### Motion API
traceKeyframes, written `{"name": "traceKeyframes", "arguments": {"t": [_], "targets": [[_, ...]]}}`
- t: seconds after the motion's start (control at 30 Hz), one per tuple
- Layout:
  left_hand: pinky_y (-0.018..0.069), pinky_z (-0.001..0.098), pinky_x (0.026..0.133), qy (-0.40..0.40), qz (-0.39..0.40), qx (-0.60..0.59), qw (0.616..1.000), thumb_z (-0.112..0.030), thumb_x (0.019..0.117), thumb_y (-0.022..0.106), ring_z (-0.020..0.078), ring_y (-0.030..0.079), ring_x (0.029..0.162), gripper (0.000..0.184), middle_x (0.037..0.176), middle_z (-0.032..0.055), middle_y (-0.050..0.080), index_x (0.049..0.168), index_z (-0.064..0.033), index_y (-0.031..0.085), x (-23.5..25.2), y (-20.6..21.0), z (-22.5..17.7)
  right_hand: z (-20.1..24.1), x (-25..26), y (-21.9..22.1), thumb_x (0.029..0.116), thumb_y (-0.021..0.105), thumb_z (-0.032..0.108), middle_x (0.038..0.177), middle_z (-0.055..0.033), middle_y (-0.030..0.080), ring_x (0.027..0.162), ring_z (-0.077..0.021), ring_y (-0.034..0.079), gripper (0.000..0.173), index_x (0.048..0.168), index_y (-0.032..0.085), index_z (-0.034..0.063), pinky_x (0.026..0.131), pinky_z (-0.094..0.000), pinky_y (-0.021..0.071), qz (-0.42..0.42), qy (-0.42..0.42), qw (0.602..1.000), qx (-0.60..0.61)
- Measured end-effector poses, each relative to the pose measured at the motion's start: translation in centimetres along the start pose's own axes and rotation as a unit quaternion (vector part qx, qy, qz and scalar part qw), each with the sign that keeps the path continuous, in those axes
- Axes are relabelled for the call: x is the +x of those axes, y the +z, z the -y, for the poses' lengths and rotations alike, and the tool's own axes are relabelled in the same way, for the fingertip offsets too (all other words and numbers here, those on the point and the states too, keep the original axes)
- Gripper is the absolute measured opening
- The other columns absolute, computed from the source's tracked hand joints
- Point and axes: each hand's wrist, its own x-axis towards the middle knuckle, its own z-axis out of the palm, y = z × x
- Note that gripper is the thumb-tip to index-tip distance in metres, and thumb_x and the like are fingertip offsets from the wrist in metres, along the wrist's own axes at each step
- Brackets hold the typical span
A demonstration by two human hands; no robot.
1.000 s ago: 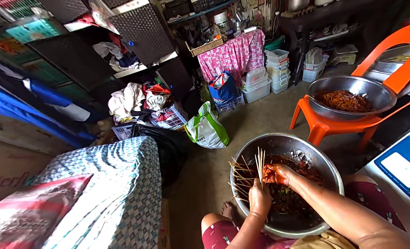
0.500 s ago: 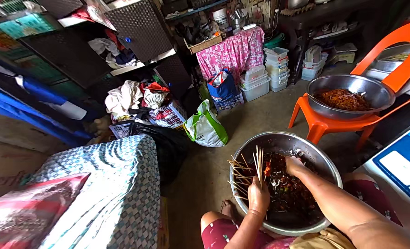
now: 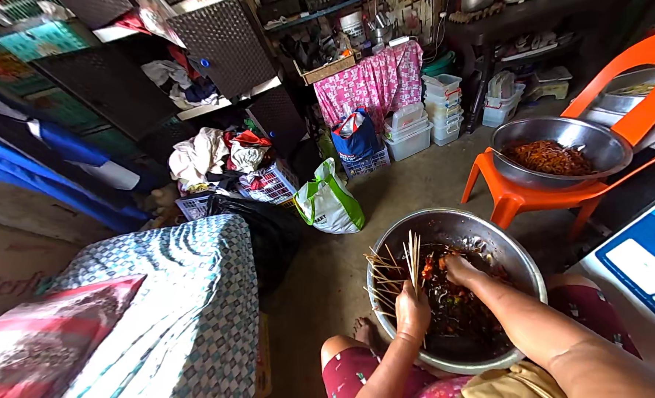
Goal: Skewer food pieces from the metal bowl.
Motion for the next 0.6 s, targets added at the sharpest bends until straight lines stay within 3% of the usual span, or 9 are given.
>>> {"name": "traceKeyframes", "arguments": {"t": [0.13, 0.23, 0.33, 0.43, 0.53, 0.6], "targets": [[0.0560, 0.0498, 0.084, 0.009, -0.019, -0.004, 1.000, -0.017, 0.1047, 0.052, 0.0311, 0.070, 0.089, 0.025, 0.095, 0.0180, 0.069, 0.120, 0.0006, 0.062, 0.1, -0.1, 0.0, -1.1, -0.3, -1.2, 0.0977, 0.060, 0.007, 0.131, -0.0282, 0.062, 0.124, -0.0431, 0.060, 0.031, 0.126, 0.065, -0.0030, 0.105, -0.0599, 0.0475, -0.075, 0.025, 0.987, 0.139], [0.0558, 0.0510, 0.085, 0.026, -0.032, -0.015, 0.999, -0.017, 0.1049, 0.052, 0.0322, 0.070, 0.090, 0.028, 0.096, 0.0194, 0.070, 0.122, 0.0027, 0.062, -0.2, -0.2, 0.1, -0.8, -1.3, -2.9, 0.1000, 0.061, 0.011, 0.129, -0.0267, 0.063, 0.118, -0.0390, 0.063, 0.033, 0.130, 0.063, -0.0024, 0.103, -0.0559, 0.0488, -0.110, 0.055, 0.946, 0.300], [0.0559, 0.0498, 0.084, 0.033, -0.038, -0.025, 0.998, -0.017, 0.1043, 0.053, 0.0310, 0.070, 0.088, 0.028, 0.094, 0.0186, 0.070, 0.121, 0.0035, 0.063, -0.1, -0.2, 0.0, -1.5, -0.1, -2.2, 0.1018, 0.064, 0.014, 0.109, -0.0202, 0.066, 0.086, -0.0237, 0.065, 0.028, 0.124, 0.063, -0.0034, 0.081, -0.0412, 0.0559, -0.128, 0.062, 0.865, 0.481], [0.0558, 0.0466, 0.081, 0.032, -0.044, -0.023, 0.998, -0.018, 0.1047, 0.052, 0.0273, 0.069, 0.084, 0.026, 0.089, 0.0156, 0.069, 0.116, 0.0025, 0.064, 0.1, 0.0, 0.2, -2.0, 0.6, -1.7, 0.1009, 0.066, 0.019, 0.097, -0.0154, 0.065, 0.071, -0.0186, 0.060, 0.029, 0.120, 0.064, -0.0022, 0.068, -0.0370, 0.0557, -0.158, 0.070, 0.821, 0.544], [0.0550, 0.0449, 0.079, 0.033, -0.050, -0.019, 0.998, -0.018, 0.1045, 0.053, 0.0253, 0.068, 0.081, 0.025, 0.087, 0.0139, 0.067, 0.113, 0.0020, 0.064, 0.3, -0.1, 0.1, -2.2, 1.1, -2.1, 0.1041, 0.061, 0.020, 0.110, -0.0204, 0.066, 0.078, -0.0238, 0.065, 0.032, 0.126, 0.063, -0.0021, 0.073, -0.0419, 0.0576, -0.213, 0.081, 0.811, 0.539], [0.0548, 0.0441, 0.078, 0.033, -0.051, -0.016, 0.998, -0.018, 0.1041, 0.053, 0.0246, 0.067, 0.080, 0.023, 0.085, 0.0131, 0.066, 0.111, 0.0016, 0.063, 0.3, -0.2, 0.1, -2.7, 1.4, -2.3, 0.1029, 0.061, 0.016, 0.121, -0.0244, 0.065, 0.097, -0.0330, 0.068, 0.031, 0.128, 0.063, -0.0024, 0.087, -0.0513, 0.0570, -0.222, 0.089, 0.854, 0.461]]}}
